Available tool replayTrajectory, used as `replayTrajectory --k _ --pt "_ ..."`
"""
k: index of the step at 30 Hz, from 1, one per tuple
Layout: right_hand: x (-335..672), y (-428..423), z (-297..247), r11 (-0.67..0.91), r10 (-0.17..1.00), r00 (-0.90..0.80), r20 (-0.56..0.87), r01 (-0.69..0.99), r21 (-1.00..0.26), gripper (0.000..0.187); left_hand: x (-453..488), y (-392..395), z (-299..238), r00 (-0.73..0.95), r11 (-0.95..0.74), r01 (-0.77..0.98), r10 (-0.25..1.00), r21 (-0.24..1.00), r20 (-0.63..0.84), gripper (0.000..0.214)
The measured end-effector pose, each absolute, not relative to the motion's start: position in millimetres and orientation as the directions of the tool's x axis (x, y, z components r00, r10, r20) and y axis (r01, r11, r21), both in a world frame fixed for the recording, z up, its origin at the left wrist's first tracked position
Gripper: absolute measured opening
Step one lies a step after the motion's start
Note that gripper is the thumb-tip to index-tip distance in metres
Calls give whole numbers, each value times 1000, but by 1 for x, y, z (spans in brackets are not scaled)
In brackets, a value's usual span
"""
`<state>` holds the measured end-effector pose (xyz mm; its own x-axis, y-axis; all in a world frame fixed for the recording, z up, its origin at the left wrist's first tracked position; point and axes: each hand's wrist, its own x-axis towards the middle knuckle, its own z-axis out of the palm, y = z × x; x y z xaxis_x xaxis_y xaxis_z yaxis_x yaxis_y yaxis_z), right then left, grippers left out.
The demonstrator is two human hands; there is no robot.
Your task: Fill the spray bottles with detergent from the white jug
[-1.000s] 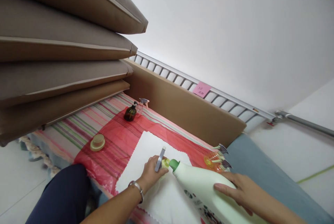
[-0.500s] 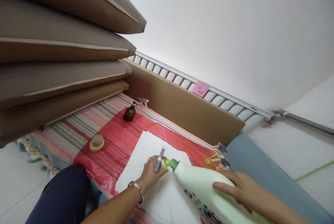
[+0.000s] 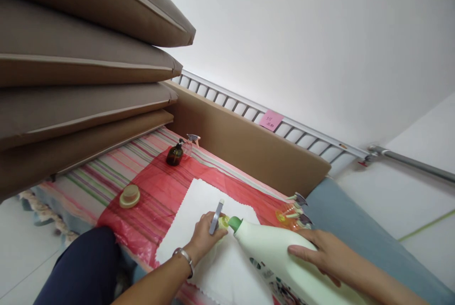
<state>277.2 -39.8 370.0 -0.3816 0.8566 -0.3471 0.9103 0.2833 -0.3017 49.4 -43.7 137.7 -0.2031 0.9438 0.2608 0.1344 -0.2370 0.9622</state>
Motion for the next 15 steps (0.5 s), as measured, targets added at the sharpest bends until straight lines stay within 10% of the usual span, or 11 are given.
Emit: replayTrajectory --k 15 --pt "277 -39 373 289 851 -376 -367 918 -272 41 49 -44 139 -194 -235 150 945 960 262 35"
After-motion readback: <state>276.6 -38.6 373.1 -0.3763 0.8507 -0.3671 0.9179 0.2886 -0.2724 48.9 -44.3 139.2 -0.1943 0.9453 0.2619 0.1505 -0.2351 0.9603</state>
